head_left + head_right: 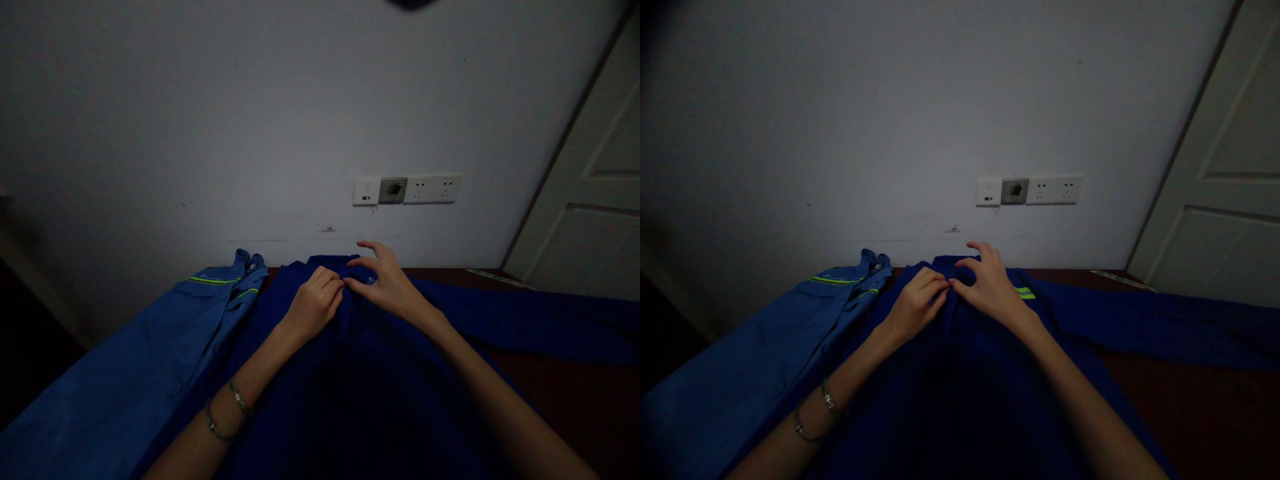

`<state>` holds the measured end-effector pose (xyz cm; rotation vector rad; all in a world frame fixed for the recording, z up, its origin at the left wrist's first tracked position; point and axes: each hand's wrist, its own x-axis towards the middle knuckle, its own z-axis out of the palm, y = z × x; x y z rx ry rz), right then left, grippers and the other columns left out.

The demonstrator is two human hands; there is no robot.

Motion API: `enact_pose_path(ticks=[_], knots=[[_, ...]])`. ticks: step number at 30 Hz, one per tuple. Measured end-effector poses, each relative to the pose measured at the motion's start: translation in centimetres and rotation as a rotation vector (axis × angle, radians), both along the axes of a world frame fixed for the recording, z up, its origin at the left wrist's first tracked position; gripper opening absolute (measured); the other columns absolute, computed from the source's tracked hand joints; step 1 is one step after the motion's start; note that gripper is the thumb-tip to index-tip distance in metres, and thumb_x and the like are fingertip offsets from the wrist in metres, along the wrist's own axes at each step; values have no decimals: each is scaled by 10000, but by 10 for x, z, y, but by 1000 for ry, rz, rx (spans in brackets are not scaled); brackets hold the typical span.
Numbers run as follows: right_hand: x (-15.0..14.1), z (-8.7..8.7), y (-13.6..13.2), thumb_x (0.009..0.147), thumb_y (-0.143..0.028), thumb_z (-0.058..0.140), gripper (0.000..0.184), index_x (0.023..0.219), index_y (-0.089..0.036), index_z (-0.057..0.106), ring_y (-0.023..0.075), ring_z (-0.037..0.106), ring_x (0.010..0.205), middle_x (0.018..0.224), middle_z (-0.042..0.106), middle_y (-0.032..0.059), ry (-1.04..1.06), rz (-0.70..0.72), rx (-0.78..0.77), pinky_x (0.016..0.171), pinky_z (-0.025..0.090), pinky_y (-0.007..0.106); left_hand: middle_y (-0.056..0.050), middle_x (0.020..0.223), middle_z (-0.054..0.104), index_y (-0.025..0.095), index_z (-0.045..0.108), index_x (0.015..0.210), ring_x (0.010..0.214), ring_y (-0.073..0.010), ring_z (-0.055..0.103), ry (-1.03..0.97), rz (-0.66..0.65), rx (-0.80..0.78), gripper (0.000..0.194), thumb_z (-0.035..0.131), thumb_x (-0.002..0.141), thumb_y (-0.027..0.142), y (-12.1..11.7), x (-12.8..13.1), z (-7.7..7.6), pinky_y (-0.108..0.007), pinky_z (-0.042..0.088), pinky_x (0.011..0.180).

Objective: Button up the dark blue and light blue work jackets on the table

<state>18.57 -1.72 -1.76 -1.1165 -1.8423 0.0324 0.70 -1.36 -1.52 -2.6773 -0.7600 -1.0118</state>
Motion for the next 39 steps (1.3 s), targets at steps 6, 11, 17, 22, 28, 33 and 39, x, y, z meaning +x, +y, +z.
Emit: enact_pose_path(ticks=[6, 11, 17, 22, 28, 33, 39], knots=[[6, 1, 1, 748, -276, 594, 86, 753, -200, 634, 213, 442, 1107, 1159, 477, 68, -11, 138, -127, 947, 349, 413, -81, 838, 574, 124, 580, 865, 832, -167, 508, 14, -34, -15, 164, 419, 843, 139, -2, 0, 1, -321, 459, 738], [11, 7, 0, 756, -263, 584, 95, 724, -191, 638, 179, 496, 1034, 1134, 493, 53, 36, 231, -230, 922, 372, 372, -76, 834, 583, 124, 585, 844, 823, -156, 512, -55, -74, -41, 140, 446, 828, 130, -1, 1, -1, -308, 453, 744], [14, 8, 1, 753, -266, 587, 99, 717, -194, 644, 179, 490, 1051, 1127, 504, 48, 77, 299, -255, 940, 356, 372, -55, 778, 594, 133, 598, 761, 766, -137, 523, -187, -113, -69, 109, 495, 790, 111, -1, 4, 1, -287, 456, 707], [16, 6, 5, 763, -283, 574, 110, 737, -195, 635, 185, 457, 1089, 1128, 498, 51, 97, 371, -283, 936, 359, 368, -46, 736, 605, 137, 625, 721, 756, -138, 543, -264, -121, -141, 103, 534, 751, 98, 1, 4, 1, -288, 460, 716], [17, 5, 7, 769, -319, 566, 132, 766, -200, 625, 194, 441, 1092, 1124, 491, 54, 83, 423, -294, 955, 333, 386, -44, 726, 629, 153, 658, 702, 743, -146, 574, -335, -140, -298, 102, 572, 718, 101, 5, 0, 1, -293, 470, 712], [17, 7, 5, 784, -326, 547, 148, 788, -200, 624, 189, 443, 1076, 1115, 484, 56, 102, 481, -294, 937, 344, 380, -38, 712, 633, 153, 667, 685, 712, -139, 585, -404, -188, -438, 83, 602, 692, 102, 7, -2, 3, -295, 477, 711], [16, 8, 4, 787, -350, 537, 176, 811, -198, 621, 186, 451, 1054, 1110, 486, 61, 129, 532, -307, 926, 355, 379, -40, 708, 631, 147, 663, 667, 752, -149, 598, -479, -236, -571, 52, 619, 685, 125, 10, -4, 3, -292, 480, 720]])
